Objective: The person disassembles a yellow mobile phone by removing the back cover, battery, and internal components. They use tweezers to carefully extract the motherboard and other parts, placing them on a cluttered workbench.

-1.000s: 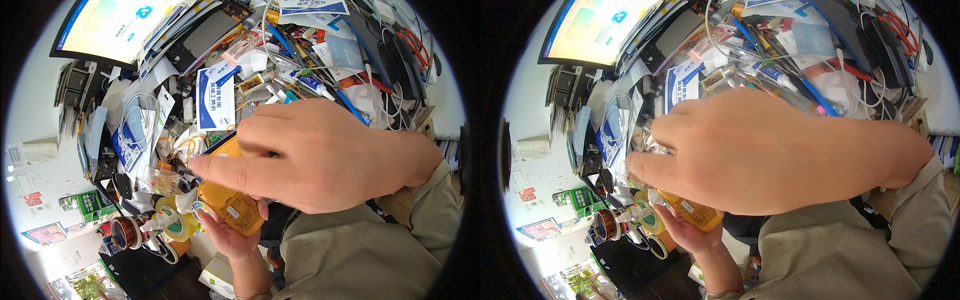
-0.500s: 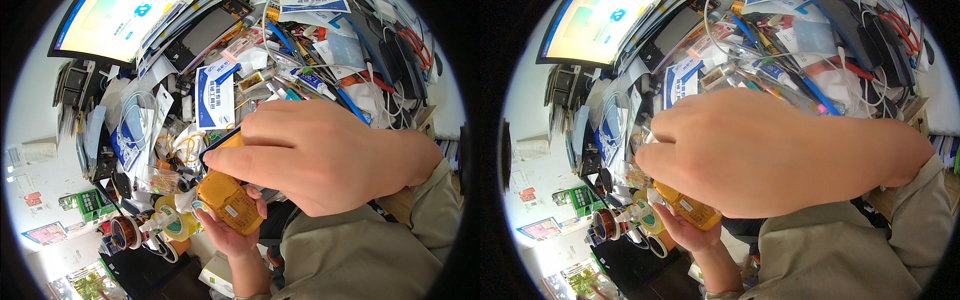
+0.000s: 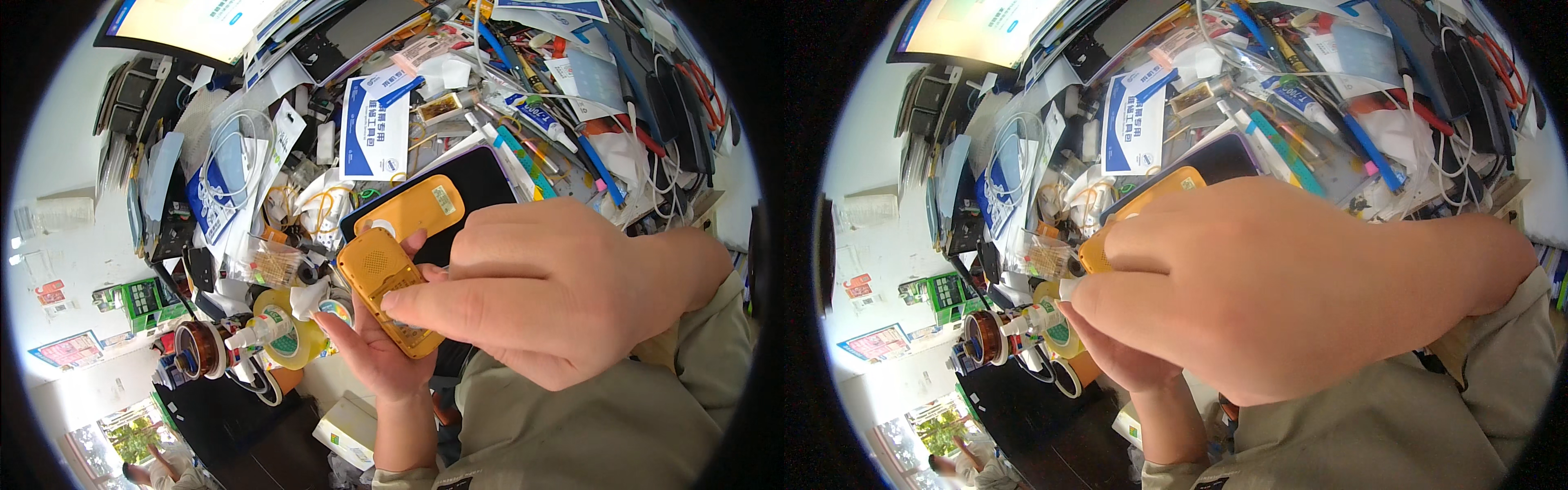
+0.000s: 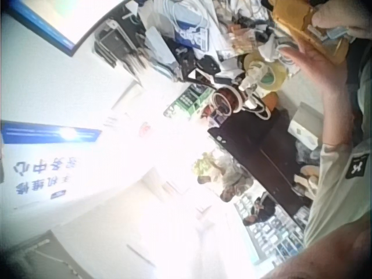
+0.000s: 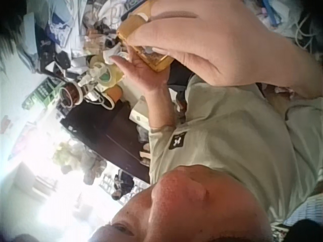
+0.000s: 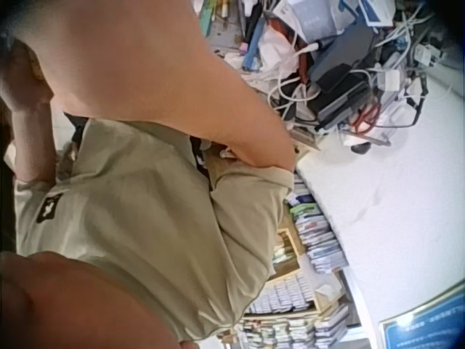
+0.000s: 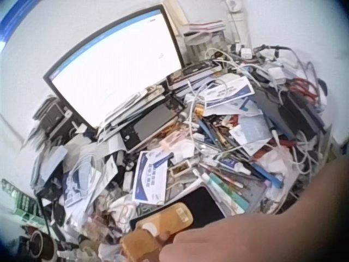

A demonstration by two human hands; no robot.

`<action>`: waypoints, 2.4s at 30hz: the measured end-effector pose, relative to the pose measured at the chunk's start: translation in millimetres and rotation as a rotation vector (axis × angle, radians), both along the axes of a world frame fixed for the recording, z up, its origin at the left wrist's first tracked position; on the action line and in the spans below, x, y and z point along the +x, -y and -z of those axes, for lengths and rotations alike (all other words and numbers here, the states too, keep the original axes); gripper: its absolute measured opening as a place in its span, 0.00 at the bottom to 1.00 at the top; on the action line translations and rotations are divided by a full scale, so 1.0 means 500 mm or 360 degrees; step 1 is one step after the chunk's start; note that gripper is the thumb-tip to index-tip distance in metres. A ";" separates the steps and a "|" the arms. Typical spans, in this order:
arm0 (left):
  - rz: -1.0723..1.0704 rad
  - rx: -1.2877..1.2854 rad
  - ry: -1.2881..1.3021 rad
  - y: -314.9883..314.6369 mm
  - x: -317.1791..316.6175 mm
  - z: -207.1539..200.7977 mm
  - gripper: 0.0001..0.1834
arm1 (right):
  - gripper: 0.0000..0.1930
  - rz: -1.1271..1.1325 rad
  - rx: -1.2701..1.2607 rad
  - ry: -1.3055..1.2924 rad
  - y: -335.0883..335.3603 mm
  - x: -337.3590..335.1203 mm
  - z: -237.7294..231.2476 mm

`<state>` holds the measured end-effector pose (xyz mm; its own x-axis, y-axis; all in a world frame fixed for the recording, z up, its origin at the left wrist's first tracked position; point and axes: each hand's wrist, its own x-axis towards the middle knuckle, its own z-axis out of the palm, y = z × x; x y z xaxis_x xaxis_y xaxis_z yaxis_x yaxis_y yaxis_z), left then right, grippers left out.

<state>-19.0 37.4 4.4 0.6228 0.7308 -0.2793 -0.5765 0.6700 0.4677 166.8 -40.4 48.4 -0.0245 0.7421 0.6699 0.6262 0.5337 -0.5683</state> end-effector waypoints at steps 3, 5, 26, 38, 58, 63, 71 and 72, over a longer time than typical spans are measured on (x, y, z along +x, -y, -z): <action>0.0012 0.0002 0.0097 0.001 0.001 -0.001 0.53 | 0.15 0.0026 0.0043 -0.0046 -0.003 -0.006 0.004; -0.0022 -0.0015 0.0014 0.004 -0.001 -0.001 0.53 | 0.15 0.0023 0.0036 -0.0069 -0.004 -0.008 0.006; 0.0056 0.0123 0.0423 0.006 0.003 0.017 0.52 | 0.24 0.0043 0.0021 0.0108 -0.029 -0.014 -0.009; 0.0206 0.0329 0.0341 -0.010 -0.001 0.020 0.52 | 0.29 -0.0031 -0.0336 0.0197 -0.027 0.001 -0.026; 0.0046 0.0265 0.0189 -0.017 -0.018 0.035 0.50 | 0.24 -0.0006 -0.0255 0.0277 -0.032 0.017 -0.031; 0.0261 0.0404 0.0241 -0.026 -0.015 0.035 0.49 | 0.25 -0.0070 -0.0108 0.0188 -0.048 0.017 -0.030; 0.0243 0.0326 0.0140 -0.024 0.001 0.012 0.45 | 0.25 -0.0059 -0.0328 0.0318 -0.032 0.029 -0.047; 0.0041 0.0271 -0.0160 -0.015 0.003 0.010 0.46 | 0.27 -0.0064 -0.0318 0.0303 -0.031 0.030 -0.046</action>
<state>-17.3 45.0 -0.6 0.6170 0.7571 -0.2146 -0.5051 0.5902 0.6297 181.7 -24.9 71.2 -0.1681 0.8549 0.4907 0.7125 0.4494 -0.5388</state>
